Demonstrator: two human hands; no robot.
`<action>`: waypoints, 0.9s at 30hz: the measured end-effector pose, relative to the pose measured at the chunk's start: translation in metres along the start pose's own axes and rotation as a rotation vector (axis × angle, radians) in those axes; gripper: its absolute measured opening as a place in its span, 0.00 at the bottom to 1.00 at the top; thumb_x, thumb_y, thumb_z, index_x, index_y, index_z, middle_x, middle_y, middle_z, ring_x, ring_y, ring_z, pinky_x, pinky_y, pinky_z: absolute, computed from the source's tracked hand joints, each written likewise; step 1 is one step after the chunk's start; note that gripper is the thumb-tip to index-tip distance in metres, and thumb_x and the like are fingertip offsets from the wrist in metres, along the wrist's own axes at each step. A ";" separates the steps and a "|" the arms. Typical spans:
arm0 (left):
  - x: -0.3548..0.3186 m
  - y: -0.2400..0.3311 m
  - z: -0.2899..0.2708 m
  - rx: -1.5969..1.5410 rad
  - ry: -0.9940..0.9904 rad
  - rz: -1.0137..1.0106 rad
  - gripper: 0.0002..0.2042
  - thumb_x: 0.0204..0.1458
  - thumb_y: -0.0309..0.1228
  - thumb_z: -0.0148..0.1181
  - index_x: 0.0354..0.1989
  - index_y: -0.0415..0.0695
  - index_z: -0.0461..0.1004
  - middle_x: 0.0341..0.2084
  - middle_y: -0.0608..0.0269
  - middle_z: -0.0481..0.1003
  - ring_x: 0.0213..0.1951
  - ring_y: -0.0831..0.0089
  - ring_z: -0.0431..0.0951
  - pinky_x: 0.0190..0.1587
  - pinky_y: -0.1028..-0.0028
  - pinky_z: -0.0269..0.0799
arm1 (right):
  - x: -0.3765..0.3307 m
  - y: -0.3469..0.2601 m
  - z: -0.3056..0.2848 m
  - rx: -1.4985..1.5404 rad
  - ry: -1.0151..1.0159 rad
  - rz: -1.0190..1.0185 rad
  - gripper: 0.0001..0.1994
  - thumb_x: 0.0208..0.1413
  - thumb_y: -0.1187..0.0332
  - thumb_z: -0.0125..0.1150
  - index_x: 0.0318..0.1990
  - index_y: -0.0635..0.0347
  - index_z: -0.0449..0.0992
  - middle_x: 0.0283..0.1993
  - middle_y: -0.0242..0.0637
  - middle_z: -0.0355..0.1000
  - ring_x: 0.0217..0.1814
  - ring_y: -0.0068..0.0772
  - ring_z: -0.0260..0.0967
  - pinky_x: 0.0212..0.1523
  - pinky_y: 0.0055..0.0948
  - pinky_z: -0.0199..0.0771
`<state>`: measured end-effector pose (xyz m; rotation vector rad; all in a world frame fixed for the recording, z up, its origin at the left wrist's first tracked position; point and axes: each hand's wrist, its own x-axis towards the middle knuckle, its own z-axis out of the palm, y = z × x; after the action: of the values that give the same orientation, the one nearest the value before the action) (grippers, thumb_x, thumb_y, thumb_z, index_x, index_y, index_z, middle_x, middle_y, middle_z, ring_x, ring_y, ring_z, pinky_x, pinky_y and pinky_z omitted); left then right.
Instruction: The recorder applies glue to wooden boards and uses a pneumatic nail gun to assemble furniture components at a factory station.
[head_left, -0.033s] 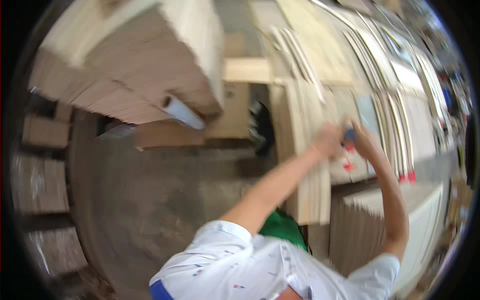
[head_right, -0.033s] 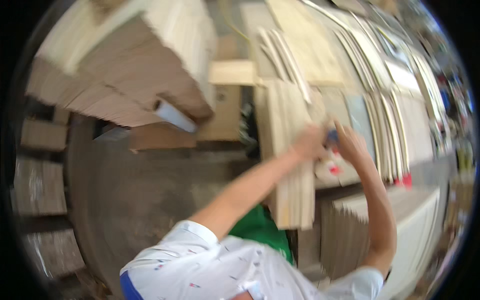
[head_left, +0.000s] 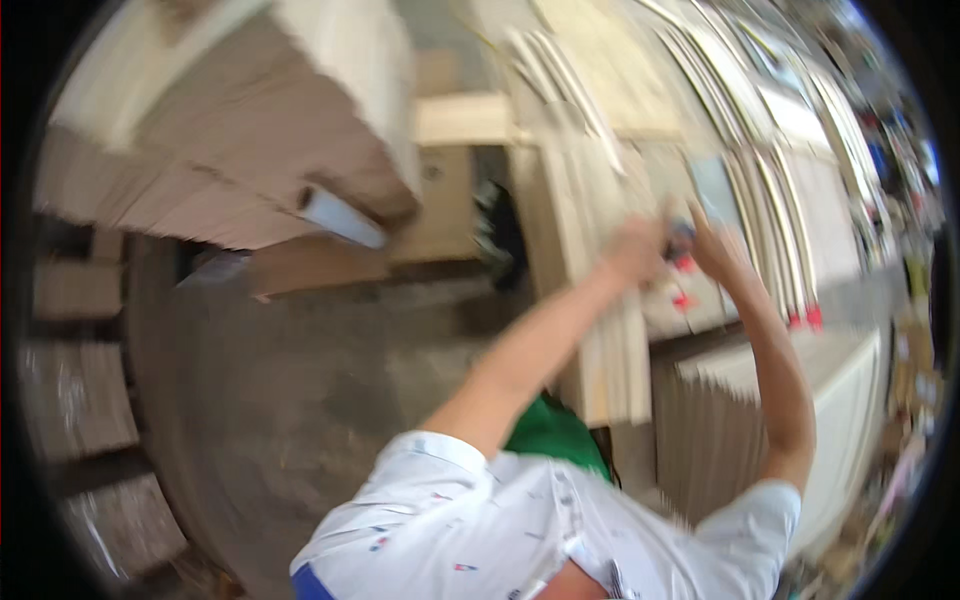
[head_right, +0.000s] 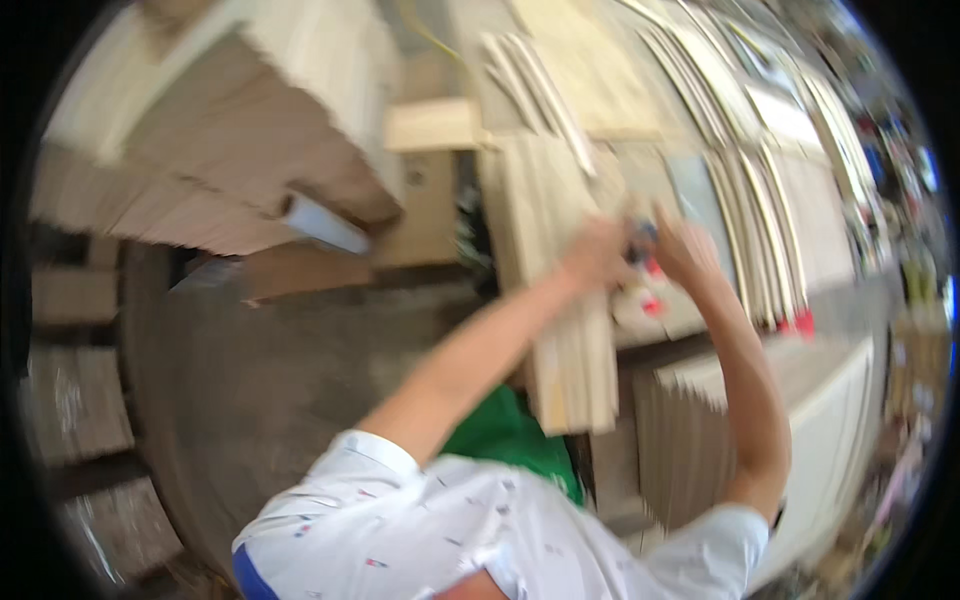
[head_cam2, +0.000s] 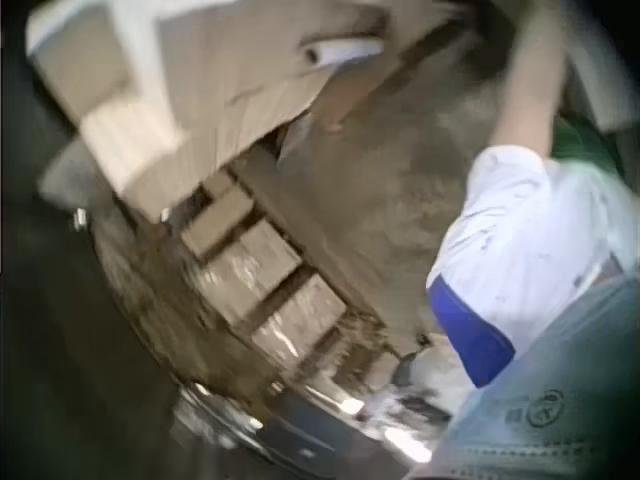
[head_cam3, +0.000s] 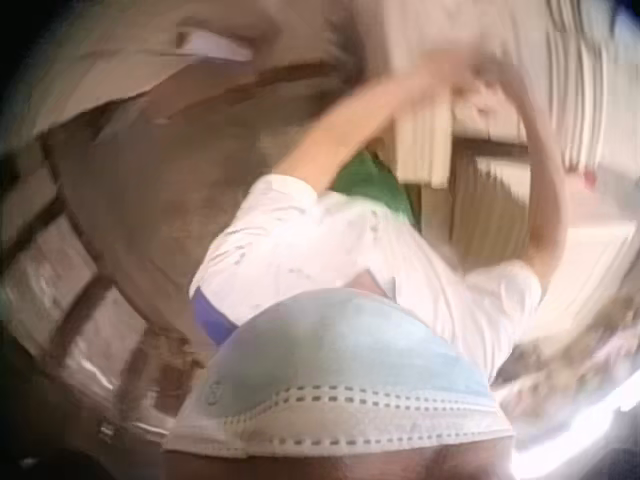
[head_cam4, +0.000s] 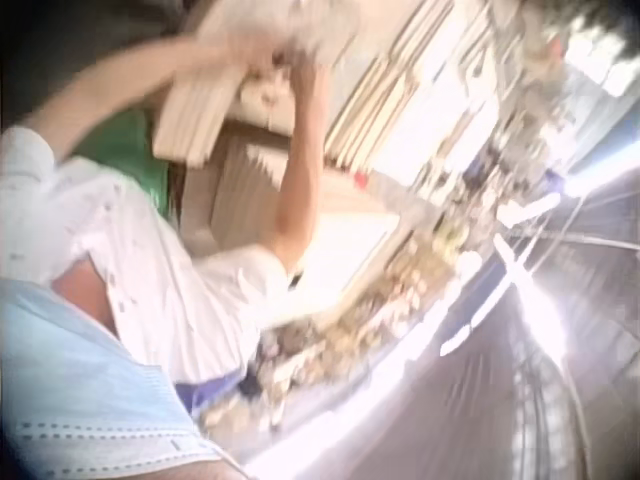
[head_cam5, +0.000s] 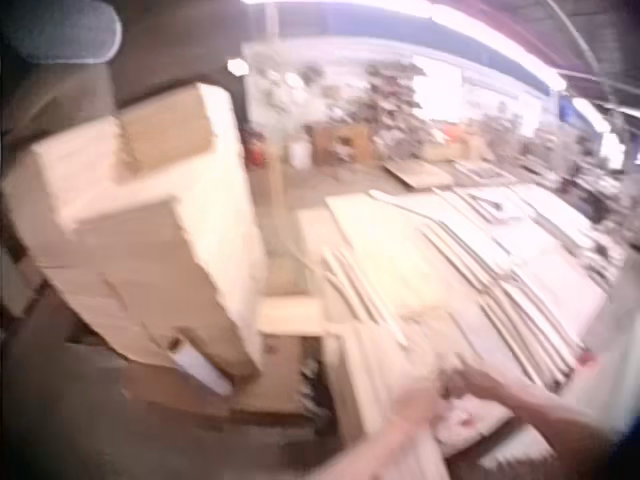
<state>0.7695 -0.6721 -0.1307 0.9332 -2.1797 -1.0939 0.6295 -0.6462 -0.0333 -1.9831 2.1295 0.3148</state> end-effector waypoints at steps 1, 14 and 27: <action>0.002 -0.005 0.005 0.111 0.107 0.067 0.23 0.28 0.40 0.70 0.39 0.50 0.80 0.36 0.51 0.77 0.37 0.54 0.78 0.46 0.61 0.72 | 0.009 0.018 0.019 -0.015 0.197 -0.098 0.32 0.55 0.44 0.53 0.56 0.62 0.64 0.25 0.54 0.73 0.30 0.59 0.72 0.30 0.50 0.71; -0.003 0.002 0.014 0.190 0.124 0.152 0.56 0.35 0.38 0.74 0.69 0.42 0.38 0.34 0.55 0.78 0.40 0.56 0.77 0.52 0.64 0.65 | -0.009 0.031 0.035 0.070 0.493 -0.489 0.21 0.51 0.56 0.60 0.47 0.60 0.69 0.39 0.46 0.76 0.36 0.47 0.75 0.33 0.44 0.74; -0.001 0.036 -0.009 0.224 -0.060 -0.136 0.48 0.41 0.37 0.69 0.67 0.36 0.43 0.45 0.41 0.73 0.49 0.48 0.73 0.52 0.60 0.69 | -0.013 -0.002 0.015 0.131 0.093 -0.092 0.20 0.49 0.65 0.60 0.47 0.70 0.69 0.47 0.58 0.69 0.41 0.51 0.73 0.39 0.40 0.73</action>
<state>0.7638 -0.6600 -0.0966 1.1753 -2.3533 -0.9624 0.6321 -0.6297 -0.0440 -2.0490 2.0466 0.0677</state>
